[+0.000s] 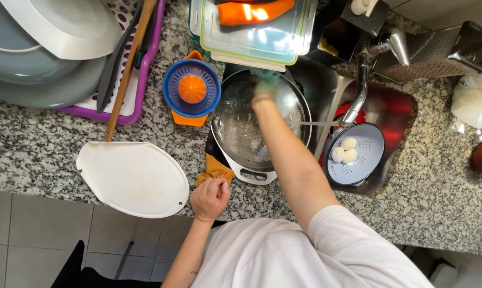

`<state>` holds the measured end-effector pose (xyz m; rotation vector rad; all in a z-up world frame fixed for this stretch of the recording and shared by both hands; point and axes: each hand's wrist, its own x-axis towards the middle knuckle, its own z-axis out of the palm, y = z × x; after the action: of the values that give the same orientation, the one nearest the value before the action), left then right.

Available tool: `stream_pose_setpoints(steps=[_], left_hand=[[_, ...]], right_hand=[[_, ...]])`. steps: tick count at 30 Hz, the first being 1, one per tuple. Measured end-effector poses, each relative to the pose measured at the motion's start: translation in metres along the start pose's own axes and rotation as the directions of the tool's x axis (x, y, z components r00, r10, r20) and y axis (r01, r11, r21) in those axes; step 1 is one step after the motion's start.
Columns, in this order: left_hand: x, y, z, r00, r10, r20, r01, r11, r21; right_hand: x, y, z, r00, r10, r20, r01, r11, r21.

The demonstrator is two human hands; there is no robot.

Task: The person removes a pan from the stove and carries it to the sink. They scrub the pan with a steel wool pad under running water, rinse it, and place it back on the stove. The person then cleans the sink drain and washes their hands.

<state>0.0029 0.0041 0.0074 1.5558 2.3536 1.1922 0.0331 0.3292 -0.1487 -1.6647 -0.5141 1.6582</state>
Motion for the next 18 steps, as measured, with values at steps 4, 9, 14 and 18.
stream_pose_setpoints(steps=[4,9,14,18], left_hand=[[0.001,-0.001,-0.001,1.000,-0.004,0.002,0.004,1.000,0.000],[0.000,0.001,-0.002,1.000,-0.001,0.008,0.001,1.000,0.010],[-0.001,0.000,0.000,0.999,-0.034,0.034,0.034,0.999,-0.007],[0.002,0.002,-0.005,0.999,-0.039,0.032,0.040,0.999,-0.009]], right_hand=[[0.083,0.009,-0.033,1.000,-0.024,-0.010,-0.009,0.053,-0.999],[-0.004,0.006,0.021,0.991,-0.088,-0.104,0.054,0.956,-0.290],[-0.125,0.009,0.026,0.842,-0.012,0.539,0.457,0.546,-0.702],[-0.172,-0.036,-0.025,0.514,0.358,0.779,0.610,0.486,-0.626]])
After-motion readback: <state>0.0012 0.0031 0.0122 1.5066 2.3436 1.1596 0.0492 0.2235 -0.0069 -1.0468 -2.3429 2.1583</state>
